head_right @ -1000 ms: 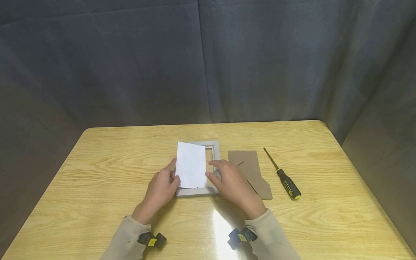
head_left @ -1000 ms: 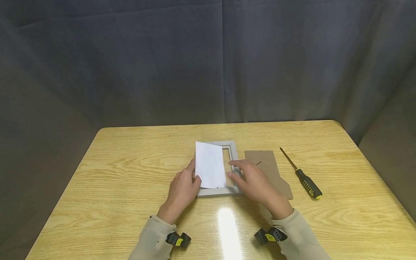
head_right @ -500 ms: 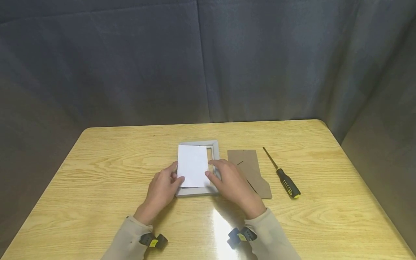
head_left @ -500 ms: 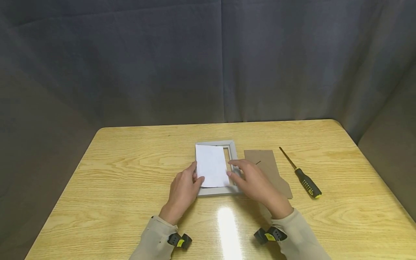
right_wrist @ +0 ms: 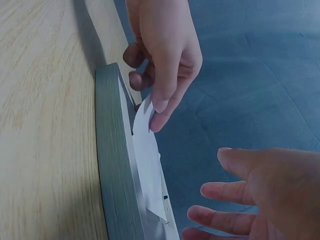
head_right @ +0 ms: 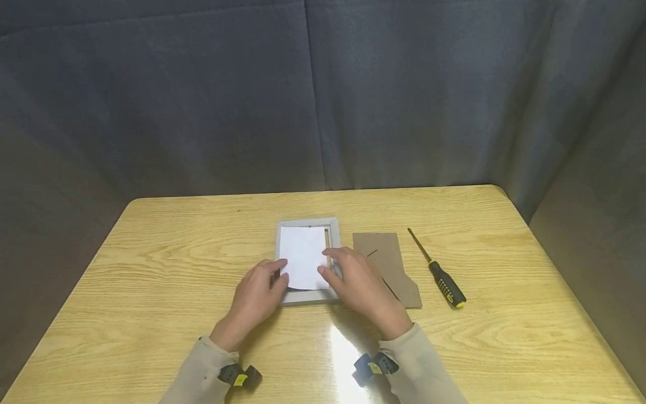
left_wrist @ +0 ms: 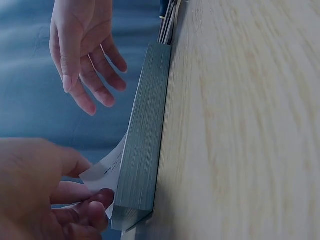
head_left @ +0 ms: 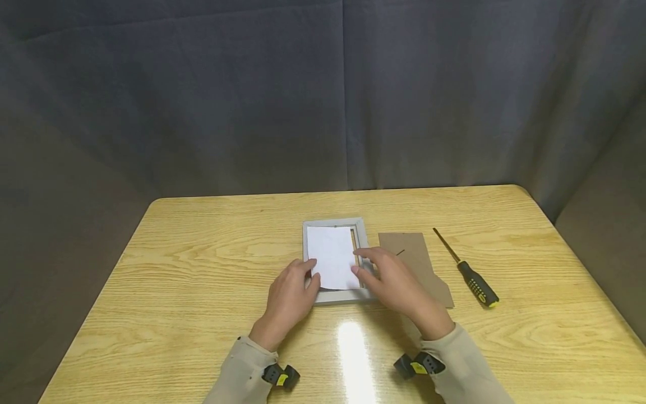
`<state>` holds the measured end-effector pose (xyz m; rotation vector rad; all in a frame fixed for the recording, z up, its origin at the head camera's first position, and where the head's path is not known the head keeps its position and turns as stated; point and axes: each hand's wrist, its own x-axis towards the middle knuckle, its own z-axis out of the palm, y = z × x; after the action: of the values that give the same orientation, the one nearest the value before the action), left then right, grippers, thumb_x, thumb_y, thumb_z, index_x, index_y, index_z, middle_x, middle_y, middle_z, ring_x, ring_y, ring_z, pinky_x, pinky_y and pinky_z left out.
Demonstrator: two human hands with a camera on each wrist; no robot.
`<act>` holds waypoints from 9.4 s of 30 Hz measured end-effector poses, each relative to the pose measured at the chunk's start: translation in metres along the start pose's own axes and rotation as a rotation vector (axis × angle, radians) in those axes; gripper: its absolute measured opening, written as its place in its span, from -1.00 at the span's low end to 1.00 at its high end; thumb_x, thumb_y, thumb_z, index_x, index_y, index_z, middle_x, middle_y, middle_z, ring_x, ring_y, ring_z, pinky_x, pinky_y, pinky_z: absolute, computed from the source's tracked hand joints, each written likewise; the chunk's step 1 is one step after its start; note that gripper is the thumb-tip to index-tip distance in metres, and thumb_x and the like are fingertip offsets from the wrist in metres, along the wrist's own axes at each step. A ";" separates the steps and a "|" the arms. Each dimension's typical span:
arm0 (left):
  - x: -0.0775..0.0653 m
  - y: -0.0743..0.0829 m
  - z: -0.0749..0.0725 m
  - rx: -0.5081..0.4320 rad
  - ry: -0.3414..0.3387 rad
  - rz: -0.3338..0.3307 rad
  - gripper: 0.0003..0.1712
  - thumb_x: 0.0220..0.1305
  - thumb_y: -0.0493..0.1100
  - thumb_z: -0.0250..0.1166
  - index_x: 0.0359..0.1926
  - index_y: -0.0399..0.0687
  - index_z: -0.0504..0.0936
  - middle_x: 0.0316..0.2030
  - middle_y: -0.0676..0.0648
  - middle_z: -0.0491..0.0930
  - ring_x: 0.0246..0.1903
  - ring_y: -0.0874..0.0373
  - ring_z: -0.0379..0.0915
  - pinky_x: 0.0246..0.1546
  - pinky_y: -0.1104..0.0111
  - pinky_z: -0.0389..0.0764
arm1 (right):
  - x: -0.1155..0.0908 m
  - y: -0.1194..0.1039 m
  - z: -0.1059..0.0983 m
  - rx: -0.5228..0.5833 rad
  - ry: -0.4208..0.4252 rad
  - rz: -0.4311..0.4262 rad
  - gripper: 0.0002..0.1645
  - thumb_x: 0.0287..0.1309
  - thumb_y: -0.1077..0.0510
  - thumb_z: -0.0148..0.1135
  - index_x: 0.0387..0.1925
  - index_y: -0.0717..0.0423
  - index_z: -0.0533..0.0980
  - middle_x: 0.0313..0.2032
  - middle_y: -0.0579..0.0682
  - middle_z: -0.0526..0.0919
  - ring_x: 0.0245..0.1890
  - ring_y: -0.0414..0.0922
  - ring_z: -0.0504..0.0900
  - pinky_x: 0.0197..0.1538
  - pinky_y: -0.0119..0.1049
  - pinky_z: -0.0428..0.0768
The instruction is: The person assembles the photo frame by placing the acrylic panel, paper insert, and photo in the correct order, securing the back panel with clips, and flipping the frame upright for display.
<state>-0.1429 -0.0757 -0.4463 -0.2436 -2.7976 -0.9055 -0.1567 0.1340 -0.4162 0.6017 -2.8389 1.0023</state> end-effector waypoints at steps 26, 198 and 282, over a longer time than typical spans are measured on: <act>-0.005 0.003 0.008 0.137 -0.075 0.159 -0.65 0.18 -0.06 0.26 -0.06 -0.12 0.70 -0.17 -0.07 0.48 -0.24 0.09 0.25 -0.35 0.34 0.35 | 0.001 0.000 0.002 -0.014 -0.010 -0.003 -0.50 0.23 -0.08 0.11 0.06 0.16 0.54 0.06 0.09 0.58 0.13 0.01 0.48 0.15 -0.02 0.41; -0.014 0.028 -0.003 0.055 -0.149 0.218 -0.51 0.24 0.10 0.16 0.12 -0.01 0.57 -0.01 -0.04 0.54 -0.03 0.10 0.41 -0.07 0.23 0.48 | -0.005 0.063 -0.038 -0.258 0.082 0.325 -0.47 -0.07 0.10 0.30 -0.06 0.34 0.52 -0.21 0.28 0.60 -0.32 0.06 0.52 -0.25 0.00 0.49; -0.008 0.010 -0.010 0.116 -0.277 0.107 -0.16 -0.03 0.12 0.39 0.18 -0.35 0.47 0.03 -0.27 0.54 -0.02 -0.08 0.45 -0.03 0.11 0.49 | 0.004 -0.003 0.011 -0.170 0.110 0.144 -0.50 -0.14 0.02 0.31 -0.14 0.24 0.56 -0.37 0.06 0.56 -0.40 -0.08 0.47 -0.31 -0.15 0.49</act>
<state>-0.1315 -0.0747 -0.4347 -0.5335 -3.0393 -0.7314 -0.1586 0.1236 -0.4219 0.3197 -2.8631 0.7737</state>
